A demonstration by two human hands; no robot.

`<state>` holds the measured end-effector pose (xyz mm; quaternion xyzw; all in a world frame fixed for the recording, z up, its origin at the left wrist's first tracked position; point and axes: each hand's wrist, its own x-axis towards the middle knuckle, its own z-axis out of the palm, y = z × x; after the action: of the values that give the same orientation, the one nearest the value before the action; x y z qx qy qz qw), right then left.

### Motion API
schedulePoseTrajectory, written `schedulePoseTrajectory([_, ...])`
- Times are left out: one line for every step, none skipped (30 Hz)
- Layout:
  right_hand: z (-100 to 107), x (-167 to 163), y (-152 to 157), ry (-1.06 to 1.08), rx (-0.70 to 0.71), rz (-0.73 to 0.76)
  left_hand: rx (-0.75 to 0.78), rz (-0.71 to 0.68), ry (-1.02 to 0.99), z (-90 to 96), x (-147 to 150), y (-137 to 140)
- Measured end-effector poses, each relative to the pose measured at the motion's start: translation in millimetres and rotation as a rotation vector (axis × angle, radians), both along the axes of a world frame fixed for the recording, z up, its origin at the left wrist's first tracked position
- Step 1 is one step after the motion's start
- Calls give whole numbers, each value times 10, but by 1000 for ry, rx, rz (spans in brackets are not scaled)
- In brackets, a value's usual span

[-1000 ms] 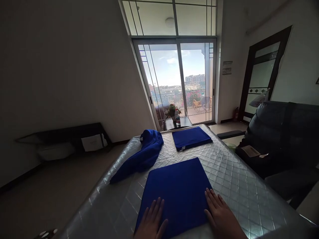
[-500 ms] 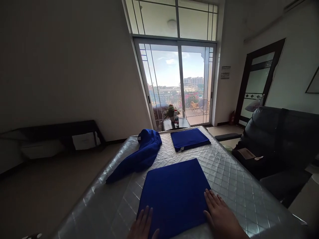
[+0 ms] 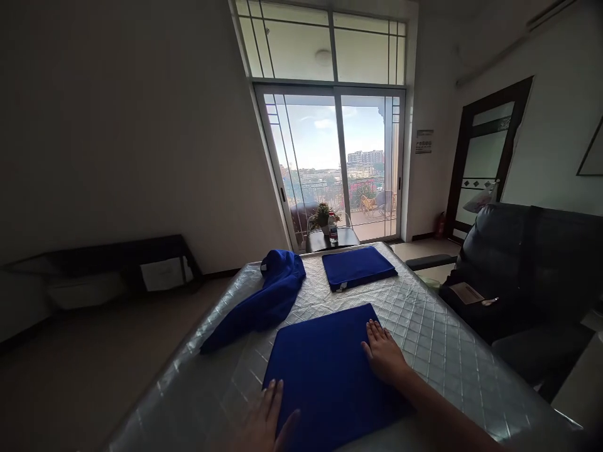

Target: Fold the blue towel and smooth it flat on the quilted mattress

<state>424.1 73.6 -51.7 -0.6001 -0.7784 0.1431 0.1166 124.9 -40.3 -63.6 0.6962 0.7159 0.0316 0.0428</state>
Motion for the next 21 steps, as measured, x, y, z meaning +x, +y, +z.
schedulePoseTrajectory([-50, 9, 12, 7, 12, 3, 35, -14, -1, 119, 141, 81])
schedulePoseTrajectory([-88, 16, 18, 11, 26, 8, 76, -69, -20, 234, 321, 172])
schedulePoseTrajectory([-117, 21, 22, 13, 41, 11, 113, -132, -49, 335, 531, 269])
schedulePoseTrajectory([-140, 26, 25, 11, 56, 11, 124, -205, -83, 412, 759, 372])
schedulePoseTrajectory([-161, 30, 30, 3, 69, 11, 120, -284, -124, 461, 991, 477])
schedulePoseTrajectory([-182, 35, 36, -10, 83, 16, 104, -359, -166, 479, 1212, 584])
schedulePoseTrajectory([-207, 41, 45, -28, 98, 27, 92, -414, -202, 466, 1409, 689])
schedulePoseTrajectory([-233, 47, 56, -48, 115, 39, 84, -453, -231, 427, 1571, 790])
schedulePoseTrajectory([-260, 53, 67, -68, 134, 49, 76, -473, -252, 367, 1691, 881])
schedulePoseTrajectory([-285, 59, 78, -84, 153, 55, 71, -474, -265, 295, 1767, 961])
schedulePoseTrajectory([-303, 64, 88, -93, 169, 56, 67, -465, -269, 216, 1799, 1026])
schedulePoseTrajectory([-313, 67, 96, -93, 180, 53, 67, -450, -266, 140, 1790, 1074])
schedulePoseTrajectory([-312, 68, 101, -86, 180, 48, 68, -431, -259, 70, 1746, 1106])
schedulePoseTrajectory([-301, 66, 104, -73, 168, 43, 73, -411, -248, 13, 1670, 1122])
schedulePoseTrajectory([-279, 63, 105, -58, 147, 38, 83, -387, -235, -31, 1569, 1127])
schedulePoseTrajectory([-249, 58, 103, -44, 121, 30, 92, -360, -220, -61, 1446, 1124])
schedulePoseTrajectory([-214, 54, 100, -34, 92, 19, 95, -328, -203, -80, 1306, 1117])
schedulePoseTrajectory([-179, 50, 96, -26, 66, 8, 92, -291, -183, -93, 1150, 1108])
schedulePoseTrajectory([-144, 48, 92, -20, 45, -3, 86, -253, -160, -103, 983, 1100])
schedulePoseTrajectory([-114, 46, 88, -17, 29, -11, 81, -210, -134, -116, 808, 1094])
schedulePoseTrajectory([-90, 46, 86, -16, 17, -19, 78, -162, -106, -132, 630, 1090])
